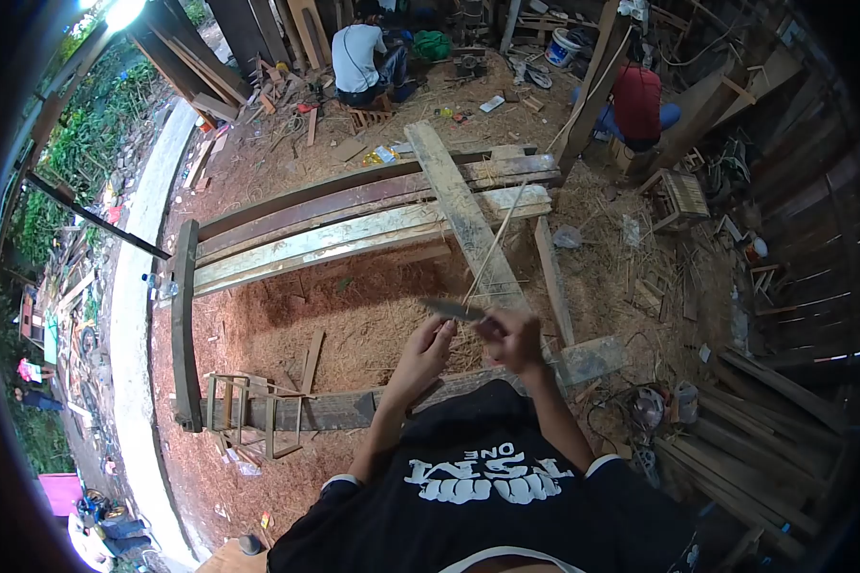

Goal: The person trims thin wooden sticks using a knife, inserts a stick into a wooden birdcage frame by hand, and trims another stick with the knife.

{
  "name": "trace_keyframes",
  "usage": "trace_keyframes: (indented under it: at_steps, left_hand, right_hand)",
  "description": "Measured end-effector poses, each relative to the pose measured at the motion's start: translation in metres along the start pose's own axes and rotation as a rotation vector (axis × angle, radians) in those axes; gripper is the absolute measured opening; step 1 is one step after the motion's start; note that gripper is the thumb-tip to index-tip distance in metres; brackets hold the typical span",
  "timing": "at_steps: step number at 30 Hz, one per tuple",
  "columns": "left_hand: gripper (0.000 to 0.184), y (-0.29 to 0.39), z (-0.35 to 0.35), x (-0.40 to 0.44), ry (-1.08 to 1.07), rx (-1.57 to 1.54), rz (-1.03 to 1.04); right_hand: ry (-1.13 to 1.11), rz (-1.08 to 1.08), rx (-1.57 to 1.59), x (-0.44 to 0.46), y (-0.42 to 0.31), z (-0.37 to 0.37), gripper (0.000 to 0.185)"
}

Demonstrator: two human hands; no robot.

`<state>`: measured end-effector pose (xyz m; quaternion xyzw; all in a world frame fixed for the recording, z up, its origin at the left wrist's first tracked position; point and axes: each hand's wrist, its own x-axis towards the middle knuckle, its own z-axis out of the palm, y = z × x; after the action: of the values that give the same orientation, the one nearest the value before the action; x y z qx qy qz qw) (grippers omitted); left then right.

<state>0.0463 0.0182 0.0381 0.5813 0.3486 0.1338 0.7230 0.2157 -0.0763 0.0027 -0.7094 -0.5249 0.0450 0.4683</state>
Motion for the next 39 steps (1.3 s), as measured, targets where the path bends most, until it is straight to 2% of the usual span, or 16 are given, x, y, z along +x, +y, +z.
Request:
trace_keyframes:
  at_steps: [2,4,6,8,11,12,14,15,17,23,26,29,32,35,39]
  left_hand:
    - [0.025,-0.013,-0.006,0.002,-0.023,0.035,0.011]
    - [0.025,-0.001,-0.012,-0.009,-0.048,0.061,0.03]
    - [0.024,-0.005,-0.024,-0.026,-0.071,0.011,-0.025]
    - [0.024,-0.014,-0.034,-0.031,-0.097,-0.12,-0.107]
    - [0.022,-0.014,-0.036,-0.025,-0.054,-0.084,-0.125]
    - [0.022,-0.014,-0.035,-0.023,-0.044,-0.108,-0.123]
    - [0.023,-0.01,-0.032,-0.013,-0.022,-0.153,-0.105]
    - [0.023,-0.007,-0.031,-0.008,-0.004,-0.168,-0.08]
    - [0.024,-0.004,-0.031,-0.002,0.043,-0.201,-0.034]
    - [0.021,-0.012,-0.033,0.015,0.028,-0.312,0.042]
    - [0.018,-0.008,-0.025,0.018,0.099,-0.18,0.107]
    - [0.017,0.0,-0.025,0.015,0.022,-0.235,0.101]
    - [0.019,0.011,-0.024,0.008,0.075,-0.057,0.196]
    - [0.019,-0.007,-0.036,0.006,-0.009,-0.002,0.191]
    - [0.018,0.001,-0.032,0.009,-0.087,-0.212,0.051]
  right_hand:
    - [-0.027,-0.196,-0.101,0.002,-0.002,0.003,0.043]
    - [0.138,-0.001,-0.009,0.02,0.029,-0.01,0.047]
    - [0.264,0.209,-0.344,0.034,0.081,-0.048,0.05]
    - [0.333,0.29,-0.373,0.038,0.098,-0.07,0.053]
    - [0.252,0.229,-0.37,0.027,0.063,-0.05,0.053]
    - [0.196,0.2,-0.274,0.021,0.058,-0.034,0.053]
    - [0.258,0.222,-0.138,0.007,0.047,0.002,0.051]
    - [0.145,0.285,-0.142,0.002,0.037,0.003,0.05]
    - [0.116,0.353,-0.072,-0.008,0.036,0.012,0.048]
    - [0.053,0.435,0.085,0.006,0.017,0.002,0.045]
    - [-0.028,0.291,0.186,0.02,-0.001,0.015,0.044]
    - [-0.151,0.131,0.232,0.028,-0.027,0.028,0.043]
    - [-0.215,0.133,0.254,0.031,-0.031,0.028,0.043]
    - [-0.15,-0.148,0.139,0.04,-0.026,0.017,0.043]
    - [-0.08,-0.275,0.067,0.051,-0.01,0.002,0.04]
